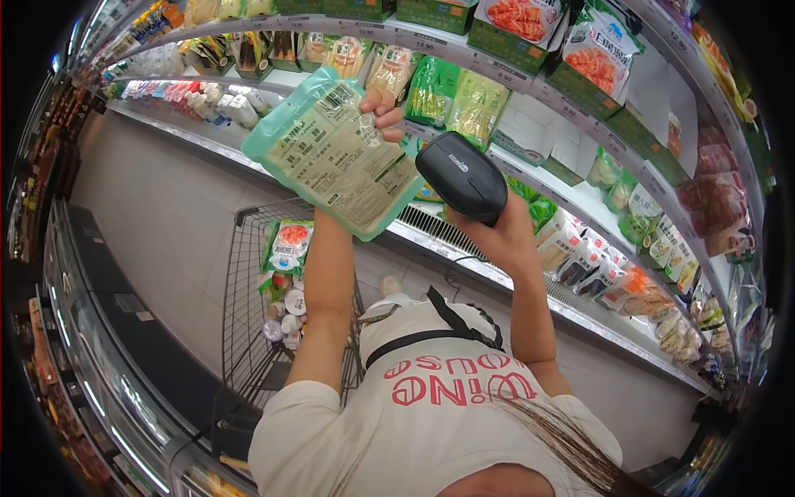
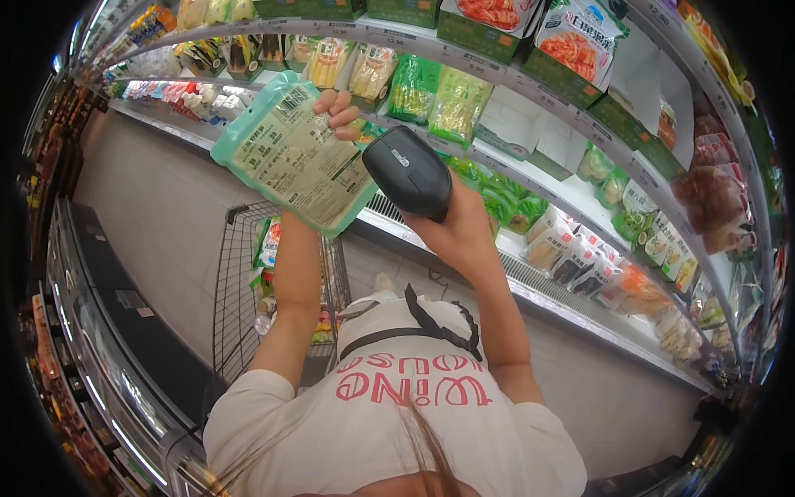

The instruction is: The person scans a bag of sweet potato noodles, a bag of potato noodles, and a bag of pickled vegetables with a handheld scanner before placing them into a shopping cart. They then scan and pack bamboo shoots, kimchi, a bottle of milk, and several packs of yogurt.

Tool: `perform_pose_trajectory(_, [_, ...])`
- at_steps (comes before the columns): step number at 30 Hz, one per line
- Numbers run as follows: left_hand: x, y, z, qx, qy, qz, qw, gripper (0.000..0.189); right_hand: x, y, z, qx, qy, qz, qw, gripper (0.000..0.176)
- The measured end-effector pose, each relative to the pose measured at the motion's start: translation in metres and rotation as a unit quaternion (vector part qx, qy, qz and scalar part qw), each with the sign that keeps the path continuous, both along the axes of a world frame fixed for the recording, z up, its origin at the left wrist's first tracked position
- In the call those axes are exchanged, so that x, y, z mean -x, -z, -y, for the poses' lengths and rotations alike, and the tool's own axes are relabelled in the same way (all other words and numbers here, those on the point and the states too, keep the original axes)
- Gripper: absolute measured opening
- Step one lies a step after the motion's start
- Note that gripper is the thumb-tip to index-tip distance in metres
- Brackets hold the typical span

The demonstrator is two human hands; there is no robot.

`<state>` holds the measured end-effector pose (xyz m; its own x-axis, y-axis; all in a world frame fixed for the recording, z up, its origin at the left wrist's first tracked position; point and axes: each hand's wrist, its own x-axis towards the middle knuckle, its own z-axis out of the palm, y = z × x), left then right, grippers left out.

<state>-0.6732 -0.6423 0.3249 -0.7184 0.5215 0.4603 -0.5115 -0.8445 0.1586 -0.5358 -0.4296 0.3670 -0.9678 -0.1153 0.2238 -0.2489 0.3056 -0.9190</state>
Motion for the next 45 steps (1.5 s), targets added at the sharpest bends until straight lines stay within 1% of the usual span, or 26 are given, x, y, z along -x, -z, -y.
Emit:
perform_pose_trajectory(2, [-0.001,0.002,0.0,0.03,0.015,-0.057,0.998,0.03,0.0,-0.011,0.01,0.028,-0.023,0.0,0.999,0.044])
perform_pose_trajectory(3, [-0.01,0.006,-0.004,0.046,-0.027,-0.053,0.997,0.025,0.001,-0.015,0.015,0.043,-0.039,-0.004,0.998,0.04])
perform_pose_trajectory(4, [-0.013,0.005,-0.006,0.05,-0.037,-0.053,0.997,0.025,0.003,-0.017,0.019,0.058,-0.055,-0.009,0.997,0.036])
perform_pose_trajectory(12, [-0.024,0.008,-0.003,0.086,-0.064,-0.071,0.992,0.022,0.02,-0.012,0.039,0.014,-0.096,-0.02,0.995,0.036])
perform_pose_trajectory(15, [-0.027,0.015,0.007,0.109,-0.078,-0.095,0.986,0.021,0.02,-0.005,0.04,0.059,-0.091,0.005,0.994,0.037])
perform_pose_trajectory(17, [-0.03,0.028,0.025,0.166,-0.126,-0.12,0.971,0.021,0.014,-0.008,0.034,0.092,-0.077,0.113,0.986,0.036])
perform_pose_trajectory(18, [-0.029,0.039,0.037,0.236,-0.192,-0.11,0.946,0.021,0.011,-0.004,0.031,0.087,-0.065,0.099,0.989,0.036])
perform_pose_trajectory(19, [-0.028,0.052,0.05,0.328,-0.281,-0.06,0.9,0.021,0.01,0.003,0.025,0.109,-0.066,0.138,0.982,0.035])
perform_pose_trajectory(20, [-0.024,0.066,0.062,0.455,-0.413,0.107,0.782,0.022,0.009,0.013,0.018,0.12,-0.057,0.138,0.982,0.033])
perform_pose_trajectory(22, [-0.04,0.109,0.11,0.539,-0.57,0.141,0.605,0.022,0.009,0.037,0.001,0.05,-0.053,0.166,0.983,0.029])
perform_pose_trajectory(24, [-0.067,0.145,0.148,0.507,-0.646,0.292,0.491,0.023,0.004,0.062,-0.01,-0.004,-0.047,0.186,0.981,0.028])
perform_pose_trajectory(26, [-0.088,0.209,0.196,0.455,-0.661,0.422,0.422,0.026,-0.003,0.084,-0.019,-0.067,-0.049,0.222,0.971,0.032])
perform_pose_trajectory(27, [-0.102,0.243,0.219,0.451,-0.646,0.478,0.388,0.027,-0.006,0.088,-0.017,-0.079,-0.057,0.237,0.967,0.036])
perform_pose_trajectory(29, [-0.135,0.31,0.248,0.595,-0.517,0.524,0.322,0.029,-0.012,0.107,-0.009,-0.09,-0.059,0.288,0.952,0.033])
perform_pose_trajectory(30, [-0.149,0.338,0.259,0.771,-0.362,0.462,0.245,0.032,-0.013,0.125,-0.01,-0.086,-0.069,0.319,0.941,0.031])
perform_pose_trajectory(31, [-0.16,0.357,0.261,0.879,-0.222,0.381,0.182,0.034,-0.013,0.134,-0.007,-0.091,-0.071,0.336,0.935,0.034])
perform_pose_trajectory(32, [-0.167,0.371,0.255,0.925,-0.126,0.323,0.155,0.037,-0.012,0.143,-0.006,-0.107,-0.082,0.317,0.939,0.034])
perform_pose_trajectory(33, [-0.171,0.392,0.249,0.943,-0.084,0.29,0.139,0.04,-0.01,0.152,-0.004,-0.124,-0.093,0.295,0.943,0.034])
perform_pose_trajectory(36, [-0.16,0.436,0.231,0.885,-0.164,0.395,0.184,0.049,-0.003,0.147,0.01,-0.186,-0.11,0.223,0.951,0.036])
perform_pose_trajectory(38, [-0.148,0.47,0.228,0.816,-0.214,0.478,0.243,0.055,-0.001,0.141,0.015,-0.198,-0.122,0.197,0.952,0.037])
perform_pose_trajectory(39, [-0.146,0.49,0.229,0.763,-0.239,0.528,0.285,0.058,-0.001,0.143,0.013,-0.205,-0.128,0.201,0.949,0.038])
perform_pose_trajectory(40, [-0.144,0.507,0.234,0.673,-0.259,0.594,0.357,0.061,0.0,0.14,0.013,-0.205,-0.124,0.204,0.949,0.038])
perform_pose_trajectory(41, [-0.138,0.486,0.22,0.524,-0.307,0.67,0.427,0.059,-0.001,0.136,0.014,-0.205,-0.121,0.207,0.949,0.038])
perform_pose_trajectory(43, [-0.134,0.449,0.194,0.18,-0.369,0.75,0.519,0.056,-0.004,0.133,0.01,-0.21,-0.107,0.217,0.947,0.04])
perform_pose_trajectory(44, [-0.137,0.445,0.188,0.349,-0.382,0.683,0.516,0.056,-0.004,0.136,0.007,-0.209,-0.1,0.216,0.949,0.041])
perform_pose_trajectory(45, [-0.148,0.441,0.179,0.507,-0.382,0.595,0.494,0.056,-0.006,0.141,0.002,-0.207,-0.092,0.218,0.949,0.042])
